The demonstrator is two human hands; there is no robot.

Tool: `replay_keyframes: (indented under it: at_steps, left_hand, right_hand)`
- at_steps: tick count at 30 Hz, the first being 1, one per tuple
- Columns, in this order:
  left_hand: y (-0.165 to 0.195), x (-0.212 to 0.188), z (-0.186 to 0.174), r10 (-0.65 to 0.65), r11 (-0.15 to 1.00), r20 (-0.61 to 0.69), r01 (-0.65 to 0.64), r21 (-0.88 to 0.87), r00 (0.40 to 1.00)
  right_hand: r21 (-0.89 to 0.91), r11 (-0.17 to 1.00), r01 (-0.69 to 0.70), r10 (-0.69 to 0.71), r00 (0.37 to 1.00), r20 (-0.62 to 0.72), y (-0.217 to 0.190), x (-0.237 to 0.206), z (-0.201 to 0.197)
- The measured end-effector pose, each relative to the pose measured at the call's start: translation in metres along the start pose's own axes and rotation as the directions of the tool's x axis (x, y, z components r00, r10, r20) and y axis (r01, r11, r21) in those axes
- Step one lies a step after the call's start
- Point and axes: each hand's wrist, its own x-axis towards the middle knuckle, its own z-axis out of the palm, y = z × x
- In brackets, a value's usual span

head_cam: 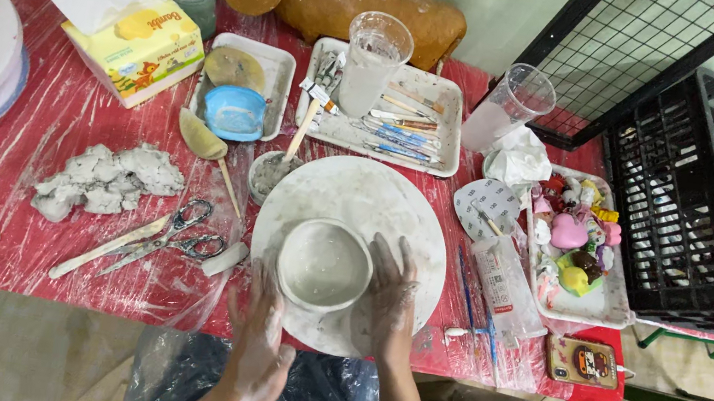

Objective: The person shapes a small clay bowl by hand on a round bat, pressing and smoothing the walls and rim with their fingers. They rotate the bowl, add water from a small container, and occasionally reach for clay scraps on the table while continuing to form the vessel.

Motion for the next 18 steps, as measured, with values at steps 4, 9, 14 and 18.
replay_keyframes:
  at_steps: [4, 9, 14, 18]
  left_hand:
    - [0.003, -0.019, -0.006, 0.014, 1.000, 0.017, -0.014, -0.015, 1.000]
    - [-0.016, 0.009, -0.013, 0.069, 0.997, -0.054, -0.067, 0.025, 0.996]
    - [-0.021, 0.023, 0.003, 0.098, 0.991, -0.059, -0.103, -0.089, 0.993]
    - [-0.011, 0.004, 0.008, 0.087, 0.994, 0.014, -0.086, -0.064, 0.996]
  right_hand:
    - [-0.116, 0.993, 0.013, 0.010, 0.981, 0.193, -0.017, 0.025, 0.000]
    - [-0.186, 0.970, -0.153, 0.224, 0.858, 0.462, -0.034, 0.092, 0.002]
    - [-0.206, 0.941, -0.269, 0.339, 0.750, 0.568, -0.043, 0.094, 0.005]
    - [-0.202, 0.936, -0.287, 0.349, 0.826, 0.442, -0.043, 0.062, -0.018]
